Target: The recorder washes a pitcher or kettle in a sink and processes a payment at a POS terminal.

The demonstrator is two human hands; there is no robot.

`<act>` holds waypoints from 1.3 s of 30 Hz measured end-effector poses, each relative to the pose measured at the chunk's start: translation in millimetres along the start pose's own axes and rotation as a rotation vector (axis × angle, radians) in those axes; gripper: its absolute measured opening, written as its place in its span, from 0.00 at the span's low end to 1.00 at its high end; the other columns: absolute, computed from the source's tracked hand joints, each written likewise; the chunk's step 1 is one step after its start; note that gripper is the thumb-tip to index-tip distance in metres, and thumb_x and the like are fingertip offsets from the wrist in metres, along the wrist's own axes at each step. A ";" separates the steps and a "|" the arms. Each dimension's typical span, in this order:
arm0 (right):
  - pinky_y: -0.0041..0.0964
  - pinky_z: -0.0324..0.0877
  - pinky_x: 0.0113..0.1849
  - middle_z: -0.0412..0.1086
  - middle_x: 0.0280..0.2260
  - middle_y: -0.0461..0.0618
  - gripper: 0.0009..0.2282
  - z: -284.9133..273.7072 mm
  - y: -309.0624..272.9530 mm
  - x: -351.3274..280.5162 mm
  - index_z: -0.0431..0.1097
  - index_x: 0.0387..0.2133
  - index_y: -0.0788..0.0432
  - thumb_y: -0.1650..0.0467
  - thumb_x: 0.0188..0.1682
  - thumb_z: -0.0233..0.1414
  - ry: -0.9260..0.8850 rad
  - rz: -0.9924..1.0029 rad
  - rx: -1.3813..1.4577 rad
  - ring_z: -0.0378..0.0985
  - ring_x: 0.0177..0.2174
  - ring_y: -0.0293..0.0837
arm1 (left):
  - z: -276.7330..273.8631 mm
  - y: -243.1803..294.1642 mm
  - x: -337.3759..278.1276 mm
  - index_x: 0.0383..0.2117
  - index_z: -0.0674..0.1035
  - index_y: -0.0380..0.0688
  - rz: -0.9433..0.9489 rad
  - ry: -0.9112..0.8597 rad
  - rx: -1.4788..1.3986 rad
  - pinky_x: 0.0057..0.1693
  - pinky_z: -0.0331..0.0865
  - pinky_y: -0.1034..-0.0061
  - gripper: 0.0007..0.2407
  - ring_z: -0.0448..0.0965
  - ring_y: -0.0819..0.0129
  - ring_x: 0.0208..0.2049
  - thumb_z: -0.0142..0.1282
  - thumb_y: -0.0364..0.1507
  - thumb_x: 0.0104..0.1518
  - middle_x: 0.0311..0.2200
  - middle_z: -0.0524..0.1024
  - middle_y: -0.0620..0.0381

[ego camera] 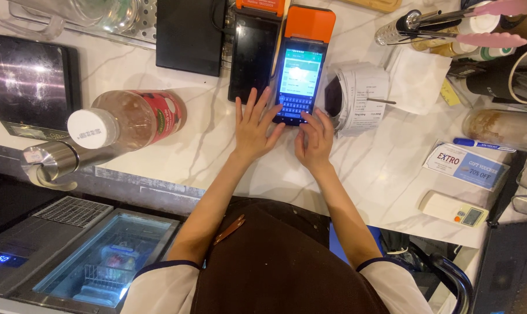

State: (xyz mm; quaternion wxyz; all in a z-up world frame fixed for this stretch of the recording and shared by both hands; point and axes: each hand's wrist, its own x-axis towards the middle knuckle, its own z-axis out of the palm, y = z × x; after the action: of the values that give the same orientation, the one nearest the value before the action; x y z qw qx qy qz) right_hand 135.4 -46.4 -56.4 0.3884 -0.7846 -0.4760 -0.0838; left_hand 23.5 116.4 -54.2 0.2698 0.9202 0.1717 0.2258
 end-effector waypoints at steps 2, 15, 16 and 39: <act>0.54 0.63 0.58 0.72 0.51 0.56 0.13 1.1 2.1 -1.3 0.66 0.41 0.62 0.81 0.44 0.56 0.018 0.010 0.015 0.64 0.60 0.60 | -0.8 0.0 -0.4 0.57 0.78 0.50 -0.013 0.005 -0.021 0.75 0.37 0.43 0.18 0.49 0.49 0.75 0.61 0.37 0.62 0.72 0.57 0.52; 0.55 0.65 0.56 0.74 0.48 0.58 0.11 -1.2 -3.9 4.0 0.67 0.40 0.65 0.82 0.44 0.54 0.020 0.122 -0.079 0.65 0.58 0.64 | -3.3 3.0 3.3 0.56 0.79 0.50 -0.050 0.010 -0.042 0.76 0.35 0.44 0.16 0.48 0.49 0.75 0.62 0.36 0.63 0.72 0.57 0.52; 0.55 0.66 0.56 0.74 0.48 0.58 0.11 -0.3 -2.8 3.2 0.67 0.41 0.65 0.82 0.44 0.54 0.025 0.126 -0.071 0.66 0.58 0.64 | -3.8 3.0 3.4 0.56 0.79 0.50 -0.048 0.012 -0.041 0.76 0.35 0.44 0.17 0.49 0.49 0.75 0.62 0.36 0.62 0.72 0.57 0.52; 0.59 0.62 0.59 0.69 0.57 0.55 0.12 -0.8 -6.5 8.7 0.68 0.42 0.63 0.78 0.45 0.58 -0.072 0.002 -0.049 0.61 0.61 0.62 | -5.3 4.3 6.3 0.55 0.80 0.52 -0.038 0.011 -0.042 0.75 0.35 0.42 0.16 0.50 0.49 0.75 0.62 0.36 0.62 0.71 0.58 0.52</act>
State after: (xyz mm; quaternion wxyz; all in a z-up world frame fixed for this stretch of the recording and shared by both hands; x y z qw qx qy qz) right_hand 134.9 -39.4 -48.0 0.3517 -0.7970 -0.4864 -0.0669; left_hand 26.9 117.9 -45.7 0.2925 0.9096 0.1856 0.2293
